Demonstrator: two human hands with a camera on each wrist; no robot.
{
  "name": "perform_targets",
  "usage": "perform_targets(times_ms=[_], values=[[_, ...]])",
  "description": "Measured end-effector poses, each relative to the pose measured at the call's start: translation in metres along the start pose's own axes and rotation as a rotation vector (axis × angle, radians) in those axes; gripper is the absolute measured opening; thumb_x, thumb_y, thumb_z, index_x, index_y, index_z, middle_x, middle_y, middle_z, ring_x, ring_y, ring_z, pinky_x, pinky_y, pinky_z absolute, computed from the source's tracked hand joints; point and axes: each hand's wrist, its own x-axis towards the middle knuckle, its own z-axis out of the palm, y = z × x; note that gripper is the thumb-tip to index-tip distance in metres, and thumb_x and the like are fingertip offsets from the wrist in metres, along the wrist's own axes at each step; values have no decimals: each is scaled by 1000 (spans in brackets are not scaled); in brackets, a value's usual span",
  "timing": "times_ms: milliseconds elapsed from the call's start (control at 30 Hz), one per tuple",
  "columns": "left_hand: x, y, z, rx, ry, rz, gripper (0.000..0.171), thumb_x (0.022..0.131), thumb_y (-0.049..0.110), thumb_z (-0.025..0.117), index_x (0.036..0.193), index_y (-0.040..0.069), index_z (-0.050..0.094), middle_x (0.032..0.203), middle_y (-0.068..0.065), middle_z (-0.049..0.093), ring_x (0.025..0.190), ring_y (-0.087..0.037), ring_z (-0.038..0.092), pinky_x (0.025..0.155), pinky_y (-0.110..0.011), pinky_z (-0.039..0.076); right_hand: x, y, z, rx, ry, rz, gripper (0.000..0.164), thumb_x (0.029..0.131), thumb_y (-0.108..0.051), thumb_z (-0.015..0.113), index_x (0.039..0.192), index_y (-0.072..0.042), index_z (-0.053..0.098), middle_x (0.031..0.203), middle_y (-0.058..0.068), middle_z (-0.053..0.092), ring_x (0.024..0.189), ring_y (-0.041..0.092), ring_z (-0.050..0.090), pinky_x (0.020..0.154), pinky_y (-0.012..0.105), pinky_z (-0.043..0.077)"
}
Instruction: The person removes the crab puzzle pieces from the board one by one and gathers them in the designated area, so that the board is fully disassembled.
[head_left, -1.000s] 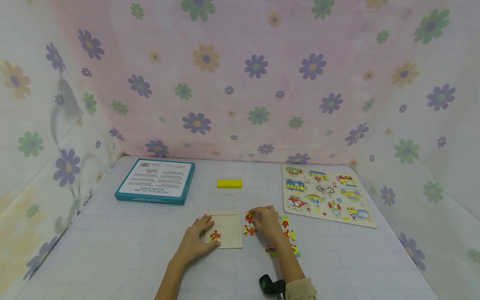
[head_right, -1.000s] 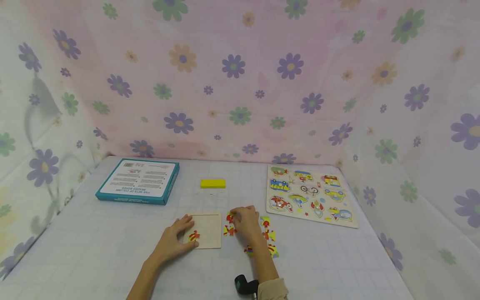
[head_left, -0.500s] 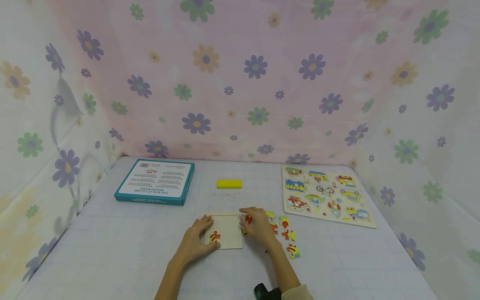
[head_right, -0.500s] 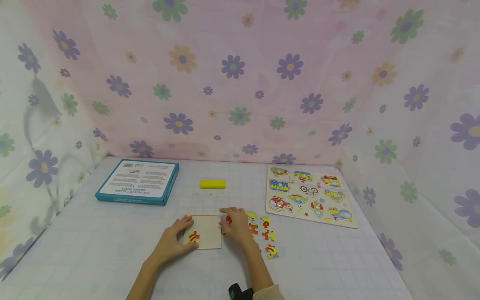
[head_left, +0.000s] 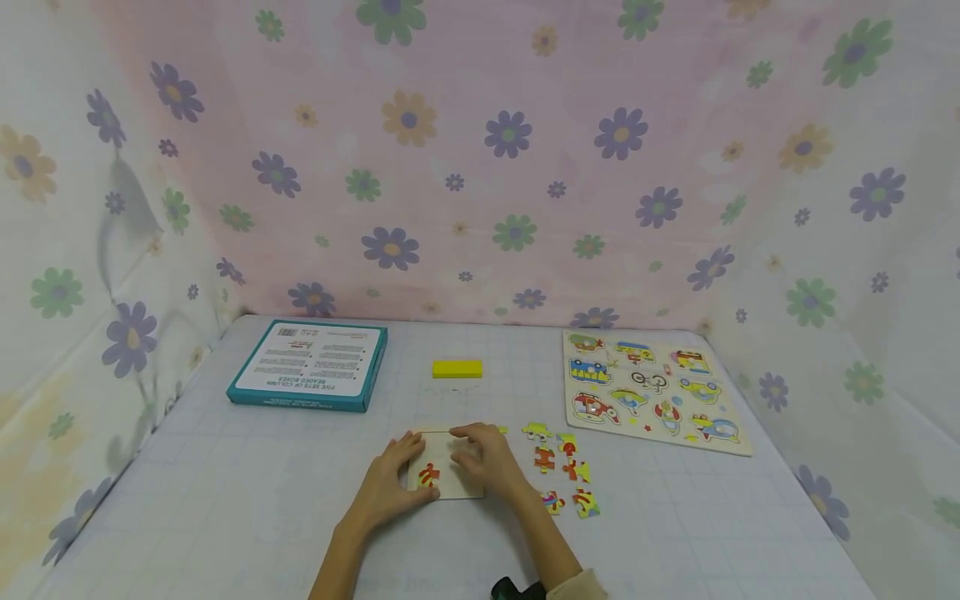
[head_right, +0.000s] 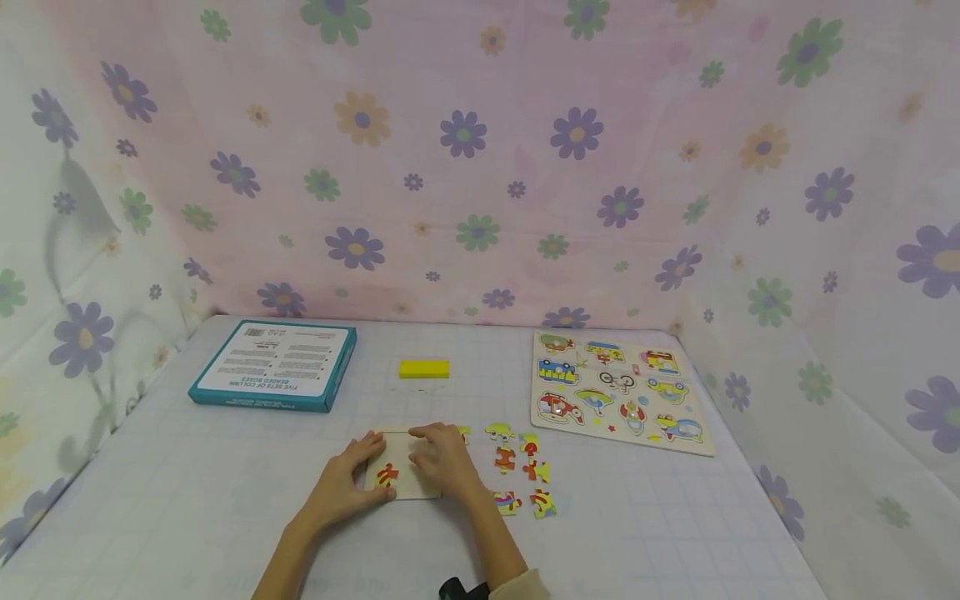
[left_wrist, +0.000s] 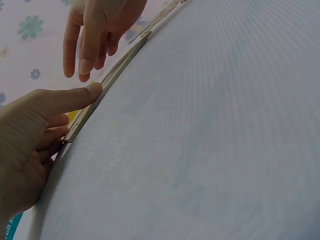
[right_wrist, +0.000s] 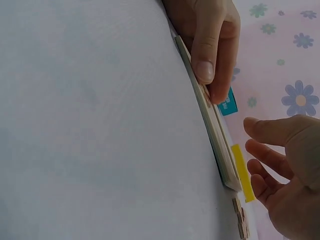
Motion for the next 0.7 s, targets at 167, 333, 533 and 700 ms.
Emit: perform_targets(times_ms=[167,333,533,700], values=[[0,-1,0,-5,13,22,74,63,31,85,122,-5,59,135,-16,52,132,-31,40,110,-51,27,1,-2,10,12,-27,-38,29,79,-3,72,107,2,67,103,13,69,88,27,61,77,32,49],[0,-2,0,-8,18,20,77,62,33,85,124,-5,58,135,-16,52,132,-33,40,110,-52,27,0,-5,17,-16,-82,-33,30,80,-8,72,109,1,66,104,10,69,90,23,60,81,30,48],[1,-3,0,-20,18,16,80,62,34,86,126,-6,56,138,-19,48,131,-41,38,108,-56,27,-2,-9,18,-34,-166,-26,37,76,-11,77,110,-1,67,105,7,69,93,20,57,84,29,45],[0,-3,0,-16,13,3,82,63,35,85,126,-7,55,141,-22,44,130,-49,34,106,-61,27,-3,-10,19,-41,-179,-44,32,77,-8,75,107,0,68,99,5,71,90,17,58,83,28,47]])
